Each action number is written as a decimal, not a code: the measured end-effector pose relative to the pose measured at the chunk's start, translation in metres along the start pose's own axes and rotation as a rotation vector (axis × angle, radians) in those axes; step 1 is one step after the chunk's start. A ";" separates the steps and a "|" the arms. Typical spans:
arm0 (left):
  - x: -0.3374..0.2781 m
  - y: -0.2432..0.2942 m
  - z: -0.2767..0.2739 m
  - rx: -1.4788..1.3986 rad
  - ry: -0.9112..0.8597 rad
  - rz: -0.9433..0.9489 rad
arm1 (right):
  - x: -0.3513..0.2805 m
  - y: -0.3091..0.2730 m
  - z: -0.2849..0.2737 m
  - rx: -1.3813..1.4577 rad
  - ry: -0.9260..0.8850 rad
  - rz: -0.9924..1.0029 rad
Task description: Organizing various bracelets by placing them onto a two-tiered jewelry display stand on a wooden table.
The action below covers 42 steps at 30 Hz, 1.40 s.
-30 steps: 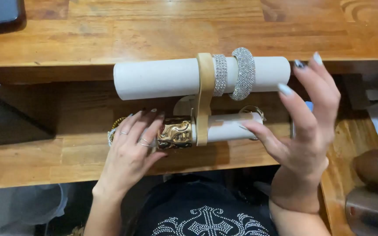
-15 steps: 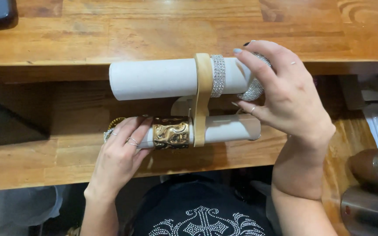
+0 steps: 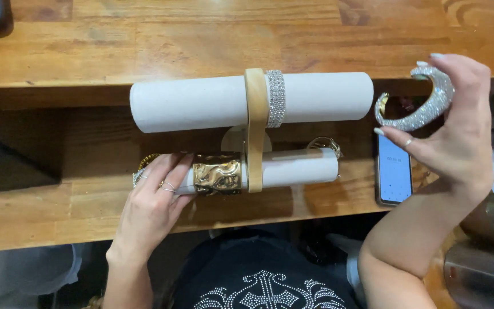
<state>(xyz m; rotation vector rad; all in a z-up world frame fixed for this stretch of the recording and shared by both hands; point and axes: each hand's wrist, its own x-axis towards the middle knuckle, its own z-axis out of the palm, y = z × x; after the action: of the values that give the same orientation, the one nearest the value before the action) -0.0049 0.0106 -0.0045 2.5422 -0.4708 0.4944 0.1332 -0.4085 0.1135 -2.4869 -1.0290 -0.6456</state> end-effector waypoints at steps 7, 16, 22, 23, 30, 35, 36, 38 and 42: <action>0.001 -0.002 0.001 -0.026 -0.002 0.014 | -0.075 -0.011 0.052 0.183 -0.266 0.373; 0.003 -0.009 0.001 -0.071 0.011 0.049 | -0.090 -0.040 0.105 0.700 0.030 0.207; -0.002 -0.010 0.003 -0.093 0.045 0.046 | -0.087 -0.034 0.142 1.142 0.225 0.185; 0.000 -0.008 0.001 -0.107 0.035 0.042 | -0.084 -0.038 0.143 1.211 0.228 0.213; 0.000 -0.006 0.005 -0.104 0.045 0.045 | -0.068 -0.057 0.137 1.192 0.071 0.337; 0.007 -0.002 -0.001 -0.049 0.011 0.051 | -0.071 -0.072 0.142 0.994 0.166 0.393; 0.006 -0.002 -0.001 -0.021 0.007 0.057 | -0.076 -0.074 0.149 0.825 0.257 0.381; 0.007 -0.001 0.000 -0.037 0.017 0.059 | -0.071 -0.078 0.145 0.884 0.260 0.368; 0.004 -0.001 0.000 -0.019 0.021 0.066 | -0.066 -0.086 0.145 1.052 0.327 0.417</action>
<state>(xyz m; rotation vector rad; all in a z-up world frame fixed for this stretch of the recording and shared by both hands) -0.0004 0.0105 -0.0036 2.5073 -0.5513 0.5376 0.0673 -0.3165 -0.0279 -1.5153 -0.4809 -0.2434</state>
